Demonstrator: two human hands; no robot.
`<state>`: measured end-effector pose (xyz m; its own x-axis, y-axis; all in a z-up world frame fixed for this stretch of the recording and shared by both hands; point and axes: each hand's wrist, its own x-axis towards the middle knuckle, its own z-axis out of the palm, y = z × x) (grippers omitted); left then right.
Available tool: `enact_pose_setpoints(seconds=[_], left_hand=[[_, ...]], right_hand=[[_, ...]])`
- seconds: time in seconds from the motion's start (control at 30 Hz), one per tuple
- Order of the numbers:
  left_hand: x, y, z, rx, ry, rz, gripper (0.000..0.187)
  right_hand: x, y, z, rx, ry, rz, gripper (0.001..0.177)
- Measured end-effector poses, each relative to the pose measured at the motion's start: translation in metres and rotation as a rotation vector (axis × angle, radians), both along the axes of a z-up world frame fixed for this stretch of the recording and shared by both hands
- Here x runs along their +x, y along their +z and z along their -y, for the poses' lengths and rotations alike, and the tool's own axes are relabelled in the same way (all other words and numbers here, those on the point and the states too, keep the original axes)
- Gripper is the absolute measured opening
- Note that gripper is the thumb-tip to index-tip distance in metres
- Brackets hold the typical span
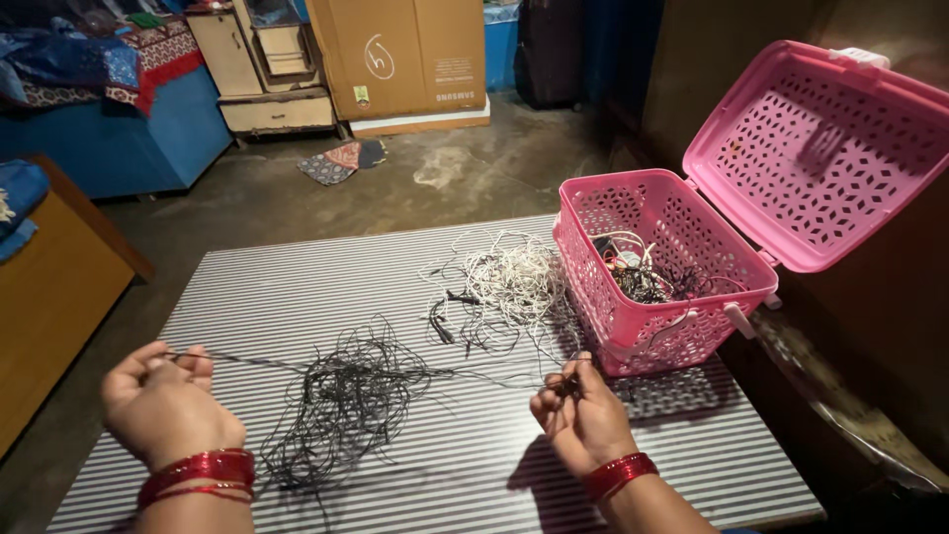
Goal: The person untangles a large pile of black and white wires on a striped mat. They pick up tangled sections, separate the strands by hand, and place the untangled wires into a pink plastic basket.
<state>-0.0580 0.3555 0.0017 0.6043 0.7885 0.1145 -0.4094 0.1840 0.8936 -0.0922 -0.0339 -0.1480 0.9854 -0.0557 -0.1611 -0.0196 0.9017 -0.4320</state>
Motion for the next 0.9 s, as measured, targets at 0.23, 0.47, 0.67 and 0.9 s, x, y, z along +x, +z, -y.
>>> enact_pose_setpoints(seconds=[0.23,0.47,0.67,0.9], left_hand=[[-0.014,-0.014,0.064,0.591,-0.166,-0.572,0.035],[-0.031,-0.051,0.14,1.124,-0.737,-0.425,0.043],[-0.039,-0.073,0.162,1.055,-1.053,-0.258,0.078],[-0.022,-0.067,0.152,0.584,-1.24,-0.37,0.016]], right_hand=[[-0.012,0.037,-0.011,-0.074,0.125,-0.007,0.04],[-0.022,0.058,-0.011,-0.049,0.348,0.15,0.04],[-0.036,0.086,-0.016,-0.13,0.483,0.213,0.065],[-0.037,0.095,-0.019,-0.249,0.485,0.112,0.072]])
